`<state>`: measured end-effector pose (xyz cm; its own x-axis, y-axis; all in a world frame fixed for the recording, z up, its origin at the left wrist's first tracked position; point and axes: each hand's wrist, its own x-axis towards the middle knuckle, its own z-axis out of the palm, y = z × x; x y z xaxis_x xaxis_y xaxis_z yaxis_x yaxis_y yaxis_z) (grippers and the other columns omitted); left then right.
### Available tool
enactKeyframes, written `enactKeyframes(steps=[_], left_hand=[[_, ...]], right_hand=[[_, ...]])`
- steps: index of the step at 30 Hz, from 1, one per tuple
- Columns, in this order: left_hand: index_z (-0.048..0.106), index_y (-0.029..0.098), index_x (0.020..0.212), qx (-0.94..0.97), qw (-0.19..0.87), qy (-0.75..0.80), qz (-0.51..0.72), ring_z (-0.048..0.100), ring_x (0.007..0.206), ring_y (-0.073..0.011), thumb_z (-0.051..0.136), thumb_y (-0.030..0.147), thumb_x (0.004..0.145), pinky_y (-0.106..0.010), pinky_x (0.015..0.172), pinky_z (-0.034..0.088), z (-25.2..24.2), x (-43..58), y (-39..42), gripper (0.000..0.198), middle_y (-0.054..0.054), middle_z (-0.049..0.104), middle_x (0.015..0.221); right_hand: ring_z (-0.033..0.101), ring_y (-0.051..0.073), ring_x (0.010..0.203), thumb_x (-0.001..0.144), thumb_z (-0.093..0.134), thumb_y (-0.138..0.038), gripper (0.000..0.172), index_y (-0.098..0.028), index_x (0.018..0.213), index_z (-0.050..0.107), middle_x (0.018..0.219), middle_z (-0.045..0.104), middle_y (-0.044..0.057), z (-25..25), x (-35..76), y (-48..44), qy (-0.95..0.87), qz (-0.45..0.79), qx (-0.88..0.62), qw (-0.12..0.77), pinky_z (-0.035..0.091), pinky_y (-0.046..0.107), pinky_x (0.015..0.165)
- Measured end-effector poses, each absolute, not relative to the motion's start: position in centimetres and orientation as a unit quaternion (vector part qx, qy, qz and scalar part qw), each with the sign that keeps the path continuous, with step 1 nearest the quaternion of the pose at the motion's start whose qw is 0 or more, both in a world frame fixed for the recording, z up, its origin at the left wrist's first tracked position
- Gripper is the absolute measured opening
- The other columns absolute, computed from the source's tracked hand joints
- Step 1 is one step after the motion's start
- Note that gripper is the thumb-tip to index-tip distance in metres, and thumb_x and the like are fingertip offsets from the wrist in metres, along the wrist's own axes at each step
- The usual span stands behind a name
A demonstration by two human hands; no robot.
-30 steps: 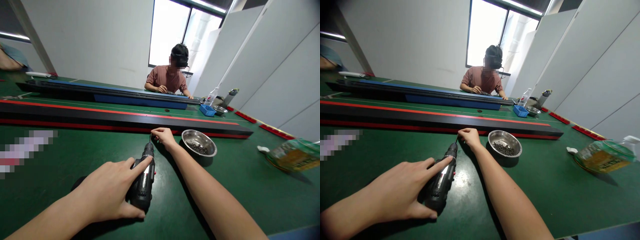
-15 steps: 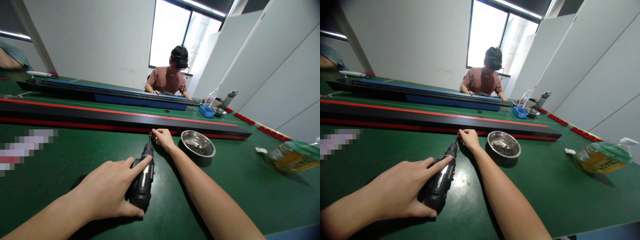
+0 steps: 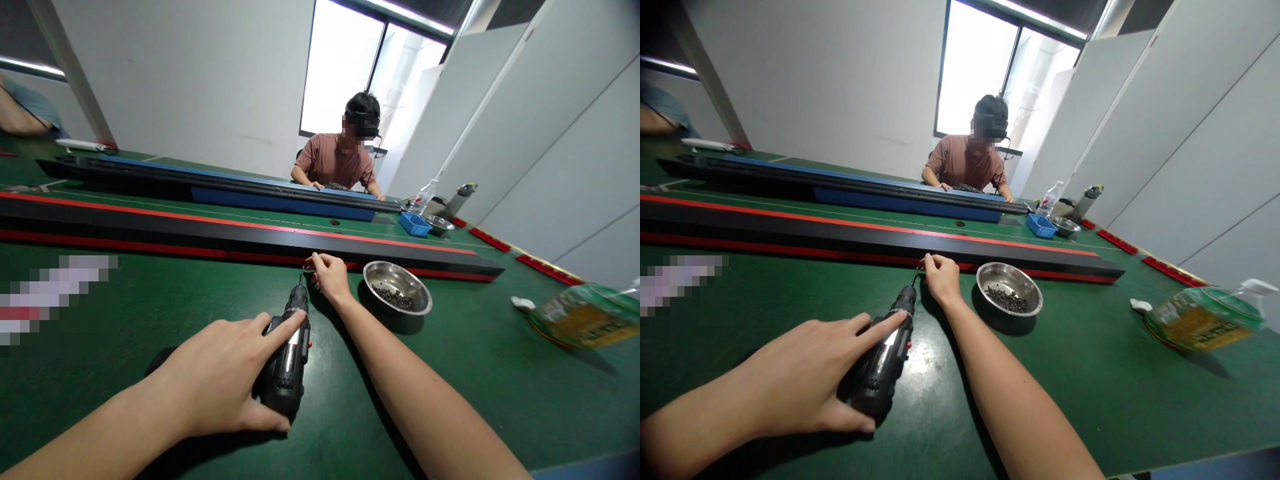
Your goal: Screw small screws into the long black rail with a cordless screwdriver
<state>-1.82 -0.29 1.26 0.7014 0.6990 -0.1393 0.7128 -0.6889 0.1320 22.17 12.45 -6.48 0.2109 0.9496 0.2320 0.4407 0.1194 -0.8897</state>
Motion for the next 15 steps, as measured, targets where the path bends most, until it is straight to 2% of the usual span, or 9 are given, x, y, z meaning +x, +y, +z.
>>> enactKeyframes(steps=[6,11,15], left_hand=[[0.017,0.035,0.167,0.914,0.091,0.392,-0.054,0.073,0.103,-0.0401,0.075,0.077,0.067,-0.055,0.092,0.058,2.0,-1.6,-0.5,0.123,-0.014,0.067,0.129],[0.019,0.031,0.167,0.911,0.103,0.393,-0.072,0.073,0.105,-0.042,0.076,0.073,0.069,-0.059,0.093,0.058,2.9,-1.3,-0.7,0.121,-0.016,0.067,0.131],[0.019,0.031,0.167,0.911,0.104,0.393,-0.069,0.073,0.105,-0.0424,0.077,0.072,0.069,-0.06,0.093,0.058,3.0,-1.2,-0.7,0.121,-0.015,0.067,0.131]], right_hand=[[0.064,0.014,0.055,0.099,0.053,-0.052,0.047,-0.016,0.091,0.082,0.084,0.078,0.007,-6.5,22.2,12.4,-0.573,0.283,-0.602,0.479,0.048,0.024,0.055],[0.065,0.014,0.055,0.099,0.054,-0.054,0.048,-0.016,0.09,0.082,0.084,0.079,0.008,-6.5,22.2,12.5,-0.575,0.291,-0.599,0.476,0.047,0.023,0.055],[0.064,0.014,0.054,0.099,0.054,-0.055,0.049,-0.016,0.093,0.083,0.07,0.074,0.005,-6.5,22.3,12.6,-0.578,0.289,-0.602,0.47,0.047,0.022,0.056]])
